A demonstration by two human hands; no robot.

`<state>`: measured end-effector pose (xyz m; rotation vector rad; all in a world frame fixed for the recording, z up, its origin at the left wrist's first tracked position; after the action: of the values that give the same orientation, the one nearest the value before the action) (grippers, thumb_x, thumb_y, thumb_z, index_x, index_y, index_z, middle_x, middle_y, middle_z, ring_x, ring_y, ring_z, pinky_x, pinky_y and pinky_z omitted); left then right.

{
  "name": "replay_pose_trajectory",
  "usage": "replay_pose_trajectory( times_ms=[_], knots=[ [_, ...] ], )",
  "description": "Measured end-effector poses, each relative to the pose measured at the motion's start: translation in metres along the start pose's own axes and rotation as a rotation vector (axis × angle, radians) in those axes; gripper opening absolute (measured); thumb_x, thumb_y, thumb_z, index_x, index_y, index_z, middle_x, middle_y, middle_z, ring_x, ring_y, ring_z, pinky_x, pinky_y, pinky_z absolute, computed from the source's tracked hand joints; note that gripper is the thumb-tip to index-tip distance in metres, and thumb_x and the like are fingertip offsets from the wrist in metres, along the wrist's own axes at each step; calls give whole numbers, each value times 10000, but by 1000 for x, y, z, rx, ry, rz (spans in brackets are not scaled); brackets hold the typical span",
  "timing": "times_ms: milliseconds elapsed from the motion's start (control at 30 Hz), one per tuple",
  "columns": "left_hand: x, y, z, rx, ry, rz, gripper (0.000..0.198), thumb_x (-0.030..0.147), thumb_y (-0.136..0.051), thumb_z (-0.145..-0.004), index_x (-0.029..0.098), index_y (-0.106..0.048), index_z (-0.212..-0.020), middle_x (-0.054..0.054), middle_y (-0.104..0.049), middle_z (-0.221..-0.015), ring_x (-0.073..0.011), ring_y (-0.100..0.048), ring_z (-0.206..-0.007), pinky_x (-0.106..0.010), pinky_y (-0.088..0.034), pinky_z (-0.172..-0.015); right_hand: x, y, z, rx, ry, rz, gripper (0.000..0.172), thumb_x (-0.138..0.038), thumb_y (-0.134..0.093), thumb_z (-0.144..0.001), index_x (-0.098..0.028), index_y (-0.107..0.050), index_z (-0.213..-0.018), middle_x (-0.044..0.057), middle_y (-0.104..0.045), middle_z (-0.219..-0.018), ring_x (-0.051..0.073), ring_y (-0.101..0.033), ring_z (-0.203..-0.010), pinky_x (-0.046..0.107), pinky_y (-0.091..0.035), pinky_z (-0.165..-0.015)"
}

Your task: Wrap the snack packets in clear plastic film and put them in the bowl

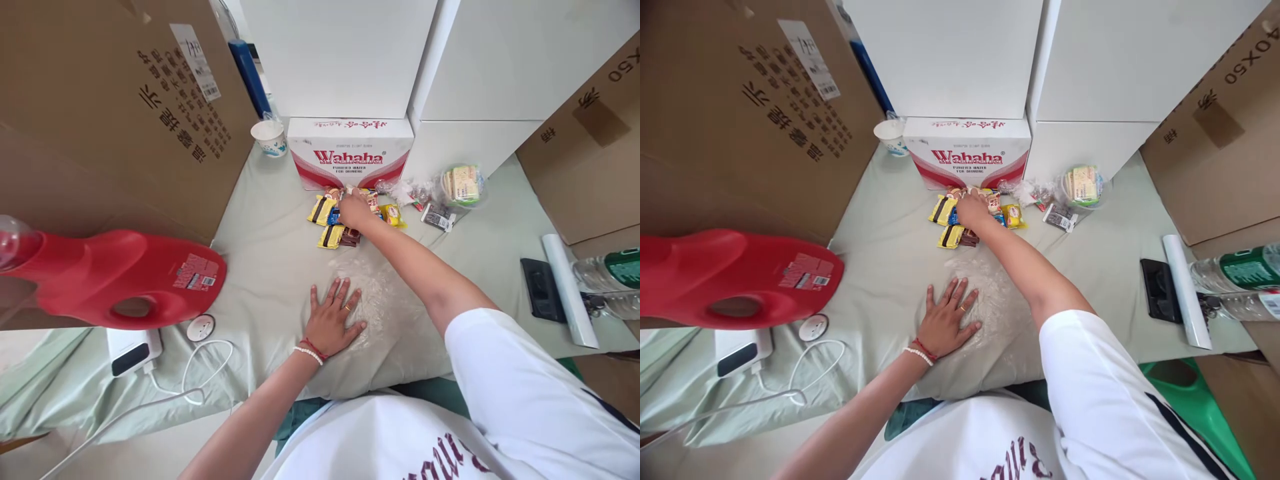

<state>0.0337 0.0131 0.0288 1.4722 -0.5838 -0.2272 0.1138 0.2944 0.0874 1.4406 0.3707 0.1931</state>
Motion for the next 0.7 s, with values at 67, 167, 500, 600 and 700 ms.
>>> replay_pose_trajectory(
  times_ms=[67, 167, 500, 600, 700],
  knots=[
    [0, 0, 0, 6, 3, 7, 746, 719, -421, -963, 344, -372, -1605, -79, -248, -1725, -325, -216, -1594, -688, 130, -1231, 8, -2, -4, -70, -15, -33, 456, -341, -788, -798, -120, -708, -1190, 197, -705, -1197, 390, -529, -1250, 481, -470, -1029],
    [0, 0, 1, 18, 3, 18, 744, 715, -412, -968, 341, -362, -1610, -77, -239, -1727, -319, -207, -1597, -681, 150, -1229, 46, 12, 11, -34, 13, -143, 480, -350, -795, -789, -165, -695, -1220, 120, -714, -1187, 311, -607, -1135, 387, -488, -968],
    [-2, -4, 2, 30, -20, -27, 764, 677, -489, -954, 343, -332, -1623, -96, -263, -1721, -360, -200, -1595, -721, 51, -1233, 75, 24, 65, -9, 400, 46, 453, -162, -568, -899, -238, -687, -1330, 111, -615, -1433, 308, -449, -1369, 493, -325, -1141],
    [-2, -3, 2, 26, -15, -19, 748, 669, -479, -962, 340, -344, -1620, -101, -275, -1716, -364, -218, -1590, -726, 39, -1233, 24, 6, 46, -133, 670, 120, 522, -85, -453, -914, -289, -664, -1346, 32, -628, -1443, 228, -401, -1443, 504, -218, -1209],
    [-1, -3, 2, 24, -13, -14, 758, 683, -480, -957, 336, -347, -1618, -106, -287, -1712, -369, -234, -1584, -729, 33, -1231, -1, -10, 30, -202, 698, 245, 507, -56, -481, -865, -280, -700, -1263, 39, -685, -1347, 216, -411, -1438, 526, -190, -1219]
  ],
)
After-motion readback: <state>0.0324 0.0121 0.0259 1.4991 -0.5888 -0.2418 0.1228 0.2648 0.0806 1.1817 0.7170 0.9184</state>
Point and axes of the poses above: each hand's wrist, its own z-axis away from the middle knuckle, its own y-axis out of the back of the hand, x = y × z, the point moved 6 cm from there along -z, towards the middle knuckle
